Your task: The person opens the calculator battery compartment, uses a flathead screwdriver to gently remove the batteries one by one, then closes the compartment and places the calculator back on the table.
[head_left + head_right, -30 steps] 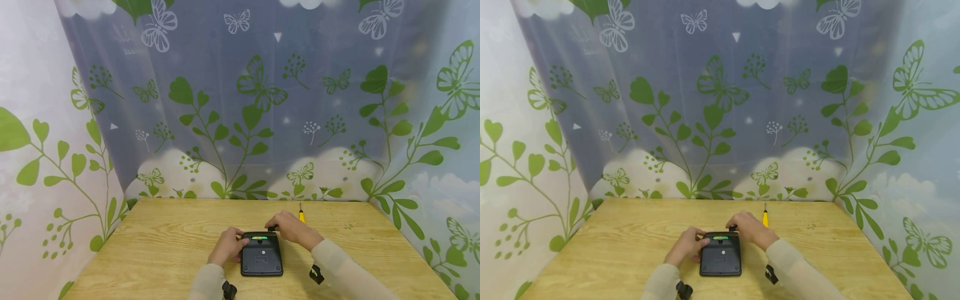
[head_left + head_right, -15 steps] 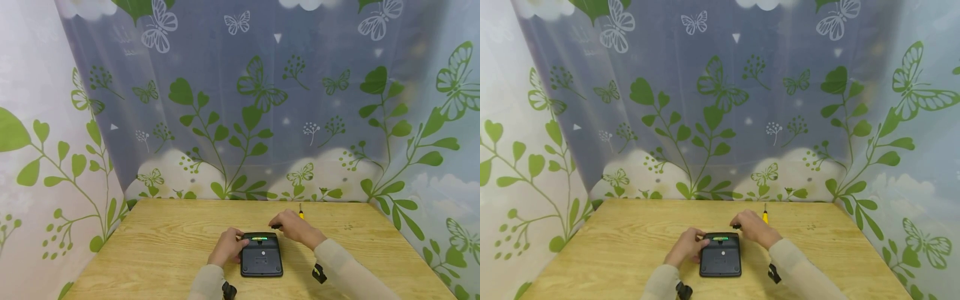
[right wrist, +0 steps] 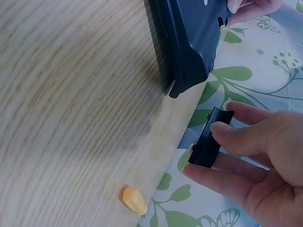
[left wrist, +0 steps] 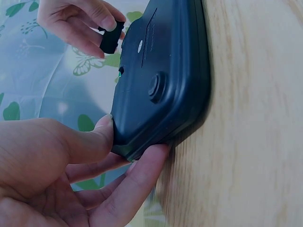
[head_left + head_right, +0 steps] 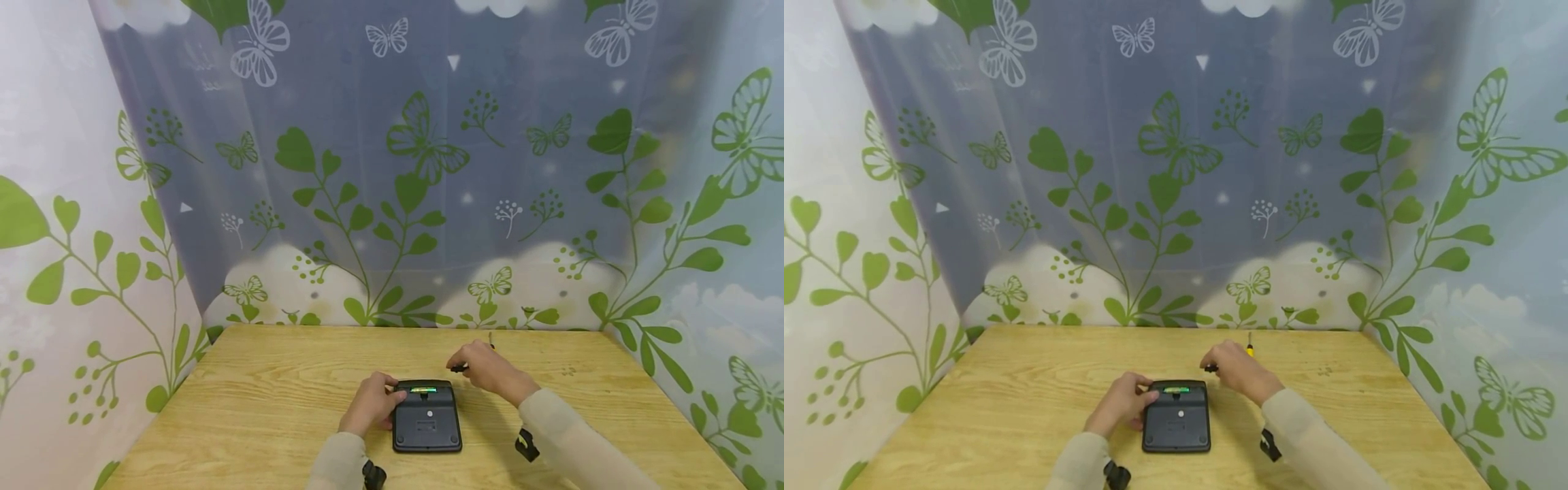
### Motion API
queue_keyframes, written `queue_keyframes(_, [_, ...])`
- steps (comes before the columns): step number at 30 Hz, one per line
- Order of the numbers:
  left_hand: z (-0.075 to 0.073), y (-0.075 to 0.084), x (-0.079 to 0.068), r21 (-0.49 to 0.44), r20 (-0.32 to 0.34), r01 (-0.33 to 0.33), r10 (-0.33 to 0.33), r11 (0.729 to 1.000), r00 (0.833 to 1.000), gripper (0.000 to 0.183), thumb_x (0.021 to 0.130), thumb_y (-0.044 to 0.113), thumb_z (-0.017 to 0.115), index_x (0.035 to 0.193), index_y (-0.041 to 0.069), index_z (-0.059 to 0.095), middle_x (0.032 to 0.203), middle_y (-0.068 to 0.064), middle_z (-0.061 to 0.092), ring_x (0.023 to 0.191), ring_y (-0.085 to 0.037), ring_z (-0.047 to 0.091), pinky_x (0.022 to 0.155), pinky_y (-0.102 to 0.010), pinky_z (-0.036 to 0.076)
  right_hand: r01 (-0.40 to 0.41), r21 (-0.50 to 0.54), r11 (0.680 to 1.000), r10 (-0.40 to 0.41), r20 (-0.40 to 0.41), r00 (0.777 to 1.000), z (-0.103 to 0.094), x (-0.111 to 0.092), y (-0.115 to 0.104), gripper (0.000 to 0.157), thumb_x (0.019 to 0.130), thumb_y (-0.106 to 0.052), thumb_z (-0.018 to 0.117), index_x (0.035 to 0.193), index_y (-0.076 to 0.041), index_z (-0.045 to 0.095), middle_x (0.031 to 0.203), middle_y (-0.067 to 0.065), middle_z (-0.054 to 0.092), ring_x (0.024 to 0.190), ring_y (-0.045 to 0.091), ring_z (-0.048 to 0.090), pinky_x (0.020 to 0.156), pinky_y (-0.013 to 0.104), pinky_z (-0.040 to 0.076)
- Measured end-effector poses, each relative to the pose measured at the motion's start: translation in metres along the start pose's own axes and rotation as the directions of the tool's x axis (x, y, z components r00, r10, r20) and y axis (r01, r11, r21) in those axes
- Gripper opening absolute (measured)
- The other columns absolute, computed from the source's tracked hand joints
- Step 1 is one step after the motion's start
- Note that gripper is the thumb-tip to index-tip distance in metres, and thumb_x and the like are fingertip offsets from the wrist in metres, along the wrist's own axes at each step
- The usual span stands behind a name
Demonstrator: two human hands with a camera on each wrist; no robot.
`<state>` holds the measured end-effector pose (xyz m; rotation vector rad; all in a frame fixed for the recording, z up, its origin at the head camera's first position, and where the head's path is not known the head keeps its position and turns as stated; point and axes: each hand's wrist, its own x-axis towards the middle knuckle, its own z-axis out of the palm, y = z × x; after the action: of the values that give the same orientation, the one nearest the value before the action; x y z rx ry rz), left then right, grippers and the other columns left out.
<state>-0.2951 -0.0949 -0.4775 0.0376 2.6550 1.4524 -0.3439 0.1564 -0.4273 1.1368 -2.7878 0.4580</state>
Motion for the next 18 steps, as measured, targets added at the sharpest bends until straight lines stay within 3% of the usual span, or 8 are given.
queue_keyframes(6, [0.0,0.0,0.0,0.003,0.0,0.004,-0.004,1.0,1.0,0.039,0.1,0.014,0.069,0.134,-0.004,0.062,0.115,-0.024,0.068,0.079,-0.023,0.071,0.051,-0.031,0.063,-0.01,-0.022,1.0,0.01,-0.002,1.0,0.0,0.0,0.003,0.032,0.083,0.016,0.074,0.109,-0.002,0.08,0.106,0.014,0.08,0.093,0.03,0.077,0.078,0.041,0.067])
queue_keyframes(18, [0.0,0.0,-0.001,0.0,-0.001,-0.009,0.009,1.0,1.0,0.039,0.1,0.013,0.069,0.133,-0.004,0.062,0.115,-0.025,0.068,0.08,-0.024,0.072,0.051,-0.032,0.063,-0.036,-0.034,0.999,0.037,0.008,0.999,-0.003,-0.004,0.011,0.031,0.082,0.016,0.075,0.107,-0.001,0.08,0.104,0.015,0.079,0.088,0.028,0.076,0.072,0.035,0.066])
